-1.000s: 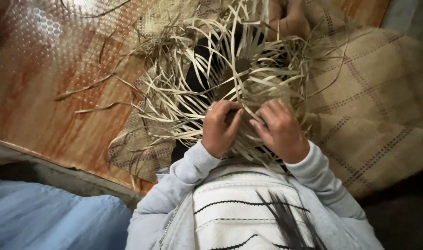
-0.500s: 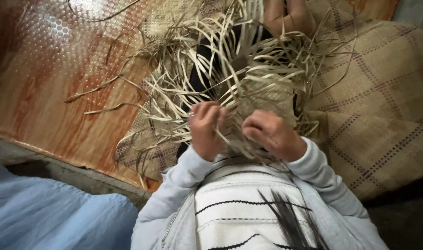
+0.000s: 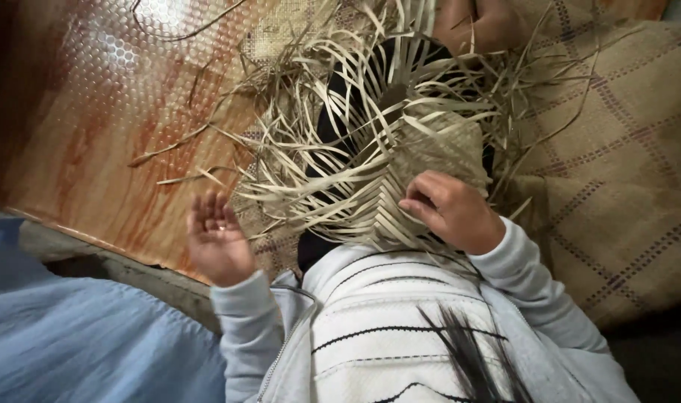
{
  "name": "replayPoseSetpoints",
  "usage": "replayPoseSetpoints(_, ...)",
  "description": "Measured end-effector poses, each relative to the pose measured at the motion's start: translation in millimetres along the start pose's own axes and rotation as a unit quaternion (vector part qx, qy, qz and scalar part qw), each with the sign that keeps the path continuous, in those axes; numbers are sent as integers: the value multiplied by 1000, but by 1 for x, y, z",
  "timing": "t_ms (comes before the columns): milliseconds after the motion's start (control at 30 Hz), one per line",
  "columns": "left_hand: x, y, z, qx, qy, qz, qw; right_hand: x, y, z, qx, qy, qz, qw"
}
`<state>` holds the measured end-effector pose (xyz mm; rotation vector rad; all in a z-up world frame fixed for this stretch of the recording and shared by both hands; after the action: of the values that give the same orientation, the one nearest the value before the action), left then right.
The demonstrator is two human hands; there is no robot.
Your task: Weaving dried plant fibers together to create a basket or hat.
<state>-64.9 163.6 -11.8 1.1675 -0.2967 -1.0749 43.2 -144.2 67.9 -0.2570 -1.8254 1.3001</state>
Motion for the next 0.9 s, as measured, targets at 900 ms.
replayPoseSetpoints(900,143,119,71,523,265,-521,621,5,-38,-49,-120,6,-81,989)
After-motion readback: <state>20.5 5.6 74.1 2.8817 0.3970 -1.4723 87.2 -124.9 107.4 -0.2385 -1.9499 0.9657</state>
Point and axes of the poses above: each hand's wrist, its own z-axis away from the middle knuckle, its own y-axis out of the palm, x = y × z, the point moved 2 cm from there along -z, towards the middle knuckle, and after that the axes turned 11 degrees about z, right-handed, at the moved point
